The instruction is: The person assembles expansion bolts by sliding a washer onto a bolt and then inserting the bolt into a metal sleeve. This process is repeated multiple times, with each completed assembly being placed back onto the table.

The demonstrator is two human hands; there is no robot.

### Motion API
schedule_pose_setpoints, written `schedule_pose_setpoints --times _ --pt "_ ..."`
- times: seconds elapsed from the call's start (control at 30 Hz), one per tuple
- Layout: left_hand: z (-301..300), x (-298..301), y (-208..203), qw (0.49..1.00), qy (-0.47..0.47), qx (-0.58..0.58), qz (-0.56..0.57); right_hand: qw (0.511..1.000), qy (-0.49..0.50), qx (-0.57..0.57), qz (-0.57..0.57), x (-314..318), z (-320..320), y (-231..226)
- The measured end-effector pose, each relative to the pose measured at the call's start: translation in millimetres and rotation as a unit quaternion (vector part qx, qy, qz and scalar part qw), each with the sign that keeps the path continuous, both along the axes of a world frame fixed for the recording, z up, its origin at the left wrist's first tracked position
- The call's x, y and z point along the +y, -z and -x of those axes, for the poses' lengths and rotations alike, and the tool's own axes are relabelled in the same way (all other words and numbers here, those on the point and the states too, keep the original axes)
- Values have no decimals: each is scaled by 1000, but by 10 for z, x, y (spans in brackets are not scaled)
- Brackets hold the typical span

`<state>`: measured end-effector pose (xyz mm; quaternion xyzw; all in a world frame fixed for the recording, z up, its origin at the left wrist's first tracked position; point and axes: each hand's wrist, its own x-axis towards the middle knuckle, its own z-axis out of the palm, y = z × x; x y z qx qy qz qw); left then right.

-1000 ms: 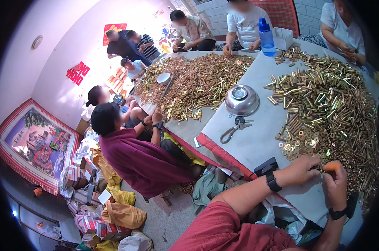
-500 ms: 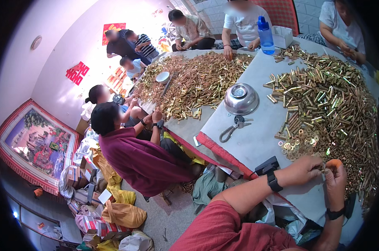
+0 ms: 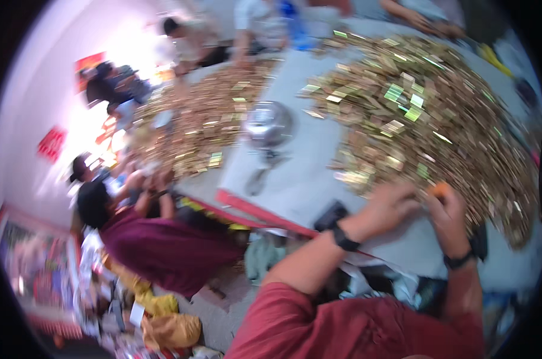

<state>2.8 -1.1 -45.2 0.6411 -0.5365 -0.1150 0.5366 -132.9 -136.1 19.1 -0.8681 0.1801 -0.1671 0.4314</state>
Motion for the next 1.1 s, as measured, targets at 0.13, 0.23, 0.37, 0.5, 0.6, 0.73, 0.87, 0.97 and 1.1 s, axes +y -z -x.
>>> schedule_pose_setpoints --times 0.13,0.23,0.37,0.5,0.6,0.73,0.87,0.97,1.1 --pt "-28 60 -310 989 -27 110 -97 964 -15 1 -264 -96 -1 22" --pt "-5 -49 -275 979 -38 195 -44 949 10 -21 -314 -37 -22 -5" --pt "53 -87 -247 972 -19 229 -49 916 -32 -22 -399 -148 56 85" --pt "105 -64 -325 959 -43 266 -89 914 -21 -40 -403 -122 29 91" --pt "107 -62 -321 961 -47 256 -92 917 -32 -46 -396 -117 76 111" --pt "133 -56 -364 966 -58 219 -122 908 -46 -39 -415 -101 115 143" --pt "81 -17 -356 949 -54 296 -96 924 -100 -13 -369 -147 135 76" --pt "31 58 -515 933 119 243 -238 977 22 -32 -208 -460 191 24" --pt "100 108 -530 892 310 188 -270 922 243 -7 302 -1086 339 171"
